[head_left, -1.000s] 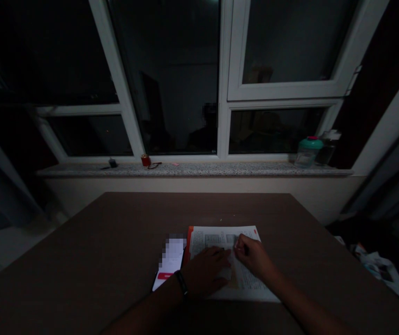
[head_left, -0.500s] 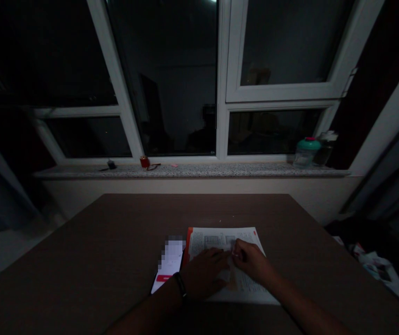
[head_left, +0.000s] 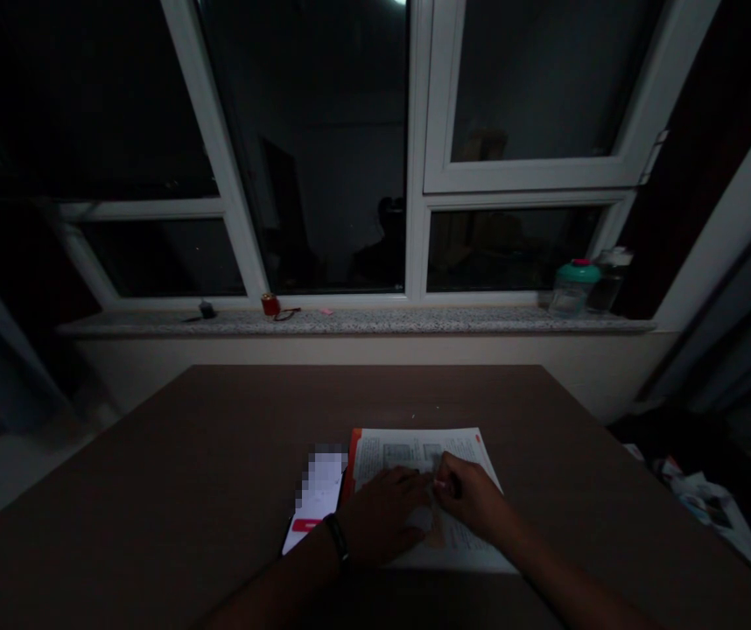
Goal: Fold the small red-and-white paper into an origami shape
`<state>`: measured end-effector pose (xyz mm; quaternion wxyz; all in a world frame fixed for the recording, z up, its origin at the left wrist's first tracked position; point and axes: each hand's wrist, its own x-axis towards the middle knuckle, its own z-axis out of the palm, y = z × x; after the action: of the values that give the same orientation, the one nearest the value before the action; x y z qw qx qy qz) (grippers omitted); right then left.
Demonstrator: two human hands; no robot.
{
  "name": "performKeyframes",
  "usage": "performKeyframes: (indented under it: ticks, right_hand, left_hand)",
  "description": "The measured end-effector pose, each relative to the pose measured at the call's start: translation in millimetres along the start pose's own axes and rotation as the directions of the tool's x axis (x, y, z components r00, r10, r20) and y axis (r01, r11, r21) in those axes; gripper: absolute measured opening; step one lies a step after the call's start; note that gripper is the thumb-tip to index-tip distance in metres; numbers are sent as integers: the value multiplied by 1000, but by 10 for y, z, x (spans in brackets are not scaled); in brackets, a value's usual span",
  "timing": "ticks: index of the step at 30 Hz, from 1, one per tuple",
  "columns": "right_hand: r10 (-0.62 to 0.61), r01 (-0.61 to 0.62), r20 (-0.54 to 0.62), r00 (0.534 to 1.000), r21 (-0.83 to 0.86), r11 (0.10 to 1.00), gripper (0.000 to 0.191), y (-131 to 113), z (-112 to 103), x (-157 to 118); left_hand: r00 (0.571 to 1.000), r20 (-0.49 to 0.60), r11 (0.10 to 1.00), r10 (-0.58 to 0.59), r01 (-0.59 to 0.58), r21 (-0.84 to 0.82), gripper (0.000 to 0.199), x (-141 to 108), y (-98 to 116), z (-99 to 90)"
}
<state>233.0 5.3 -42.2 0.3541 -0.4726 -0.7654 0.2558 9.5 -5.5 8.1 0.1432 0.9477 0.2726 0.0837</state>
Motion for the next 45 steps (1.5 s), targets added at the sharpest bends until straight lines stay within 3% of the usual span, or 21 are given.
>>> performKeyframes:
  ticks: [5,26,35,39,45]
  right_hand:
    - [2,-3,22,1000,47,999,11,7,-25,14]
    - [75,-86,88,993,132,988,12,-86,-56,-83]
    - [32,-47,87,996,176,983,10,111,-53,35]
    - [37,-47,63,997,174,984,10,124,-53,51]
    - [63,-68,34,997,167,984,9,74,-10,-8]
  left_hand:
    - [1000,-11,1000,7,-7,-15,57,9,-18,22]
    - [1000,16,1000,20,-21,16,45,-21,61,-16]
    - [1000,7,1000,-7,7,5,45,51,64,17]
    - [999,40,1000,-5,5,16,43,62,59,-10]
    - [1000,-28,1000,3,-4,-22,38,5,26,5]
